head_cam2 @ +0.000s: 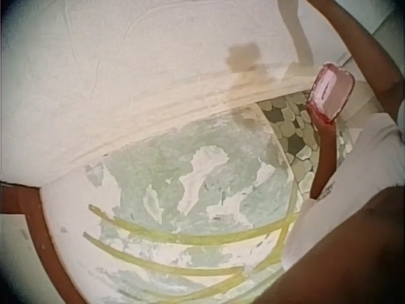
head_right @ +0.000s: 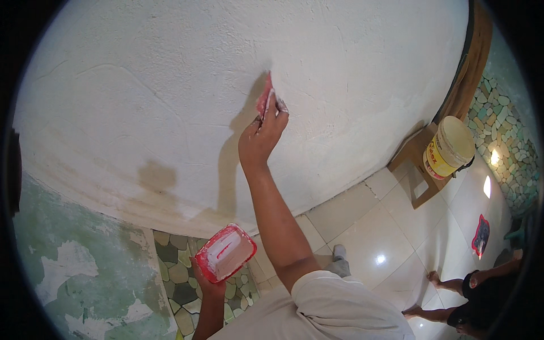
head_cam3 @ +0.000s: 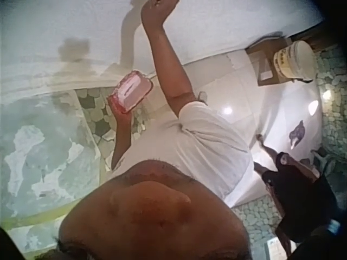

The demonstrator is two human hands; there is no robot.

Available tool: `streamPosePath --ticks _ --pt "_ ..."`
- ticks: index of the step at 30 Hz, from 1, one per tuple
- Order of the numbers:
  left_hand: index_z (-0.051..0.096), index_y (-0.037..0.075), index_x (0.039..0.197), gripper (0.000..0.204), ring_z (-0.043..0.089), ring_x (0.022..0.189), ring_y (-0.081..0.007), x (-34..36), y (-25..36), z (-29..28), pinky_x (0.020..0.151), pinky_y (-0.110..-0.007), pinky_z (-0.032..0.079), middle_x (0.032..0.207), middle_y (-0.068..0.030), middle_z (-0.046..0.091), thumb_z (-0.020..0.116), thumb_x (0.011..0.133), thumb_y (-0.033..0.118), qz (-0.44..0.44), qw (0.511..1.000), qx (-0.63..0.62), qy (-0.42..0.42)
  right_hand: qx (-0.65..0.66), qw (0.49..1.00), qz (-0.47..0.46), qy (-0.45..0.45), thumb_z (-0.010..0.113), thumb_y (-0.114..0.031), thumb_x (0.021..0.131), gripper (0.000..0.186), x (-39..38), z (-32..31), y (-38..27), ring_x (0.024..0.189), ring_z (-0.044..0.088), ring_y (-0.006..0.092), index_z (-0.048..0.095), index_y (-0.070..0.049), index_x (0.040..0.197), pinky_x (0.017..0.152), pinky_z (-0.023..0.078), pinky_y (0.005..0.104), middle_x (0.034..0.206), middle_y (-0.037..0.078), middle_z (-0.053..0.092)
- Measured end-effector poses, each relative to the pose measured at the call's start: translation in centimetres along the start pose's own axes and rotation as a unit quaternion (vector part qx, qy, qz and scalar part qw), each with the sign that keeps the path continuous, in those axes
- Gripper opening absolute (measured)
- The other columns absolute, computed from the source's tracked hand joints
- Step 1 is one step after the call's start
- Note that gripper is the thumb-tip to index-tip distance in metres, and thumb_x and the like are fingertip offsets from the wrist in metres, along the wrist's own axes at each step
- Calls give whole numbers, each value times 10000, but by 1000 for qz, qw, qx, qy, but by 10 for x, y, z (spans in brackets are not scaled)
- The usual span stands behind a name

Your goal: Applying and smoothing white wall putty onto a textured wall using a putty knife.

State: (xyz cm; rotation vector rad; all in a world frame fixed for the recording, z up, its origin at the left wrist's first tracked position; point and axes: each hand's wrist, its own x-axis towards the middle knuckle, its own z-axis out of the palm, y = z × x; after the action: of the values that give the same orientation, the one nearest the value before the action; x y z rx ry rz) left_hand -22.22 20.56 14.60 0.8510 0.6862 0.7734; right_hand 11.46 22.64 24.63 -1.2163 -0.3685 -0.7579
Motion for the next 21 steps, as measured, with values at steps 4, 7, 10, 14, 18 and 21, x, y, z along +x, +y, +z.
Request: streamPosePath --ticks 4,7,10,14,18,21 --pt "491 63 1285 670 548 1162 -291 -1 -3 -8 1004 -458 429 1250 -116 572 381 939 626 -18 999 -12 24 17 993 114 36 415 157 719 663 -17 32 -1 1125 446 404 434 38 1371 997 344 434 1174 252 438" --pt "488 63 1290 682 545 1167 -293 -1 -3 -7 1007 -457 426 1255 -117 569 385 933 635 -10 999 -8 34 40 990 124 61 414 159 727 662 -16 56 -23 1108 443 410 427 33 1377 1007 316 456 1159 249 435" --pt "487 63 1294 685 543 1174 -296 -2 -1 -10 1010 -459 424 1261 -117 567 388 931 636 -7 999 -8 38 84 989 120 38 428 157 738 645 -11 72 -57 1103 435 406 427 42 1372 1003 317 455 1164 253 431" --pt "501 77 1276 648 534 1183 -292 -1 -2 -8 1022 -455 406 1261 -110 565 393 937 619 -8 1000 -16 21 118 990 78 -15 454 155 738 627 -2 80 -88 1106 422 392 431 60 1358 999 321 442 1177 248 428" --pt "500 77 1279 647 531 1189 -288 -2 1 -5 1019 -452 410 1270 -111 561 389 940 617 -21 999 -22 40 99 990 -43 -90 460 182 722 631 -2 63 -84 1093 456 388 478 35 1336 978 361 433 1182 238 457" --pt "501 75 1280 640 538 1181 -285 -6 4 -5 1012 -448 419 1265 -107 567 376 949 608 -8 999 -20 47 112 983 -112 -88 390 197 725 635 1 33 -57 1100 505 364 512 20 1322 939 435 409 1219 218 498"
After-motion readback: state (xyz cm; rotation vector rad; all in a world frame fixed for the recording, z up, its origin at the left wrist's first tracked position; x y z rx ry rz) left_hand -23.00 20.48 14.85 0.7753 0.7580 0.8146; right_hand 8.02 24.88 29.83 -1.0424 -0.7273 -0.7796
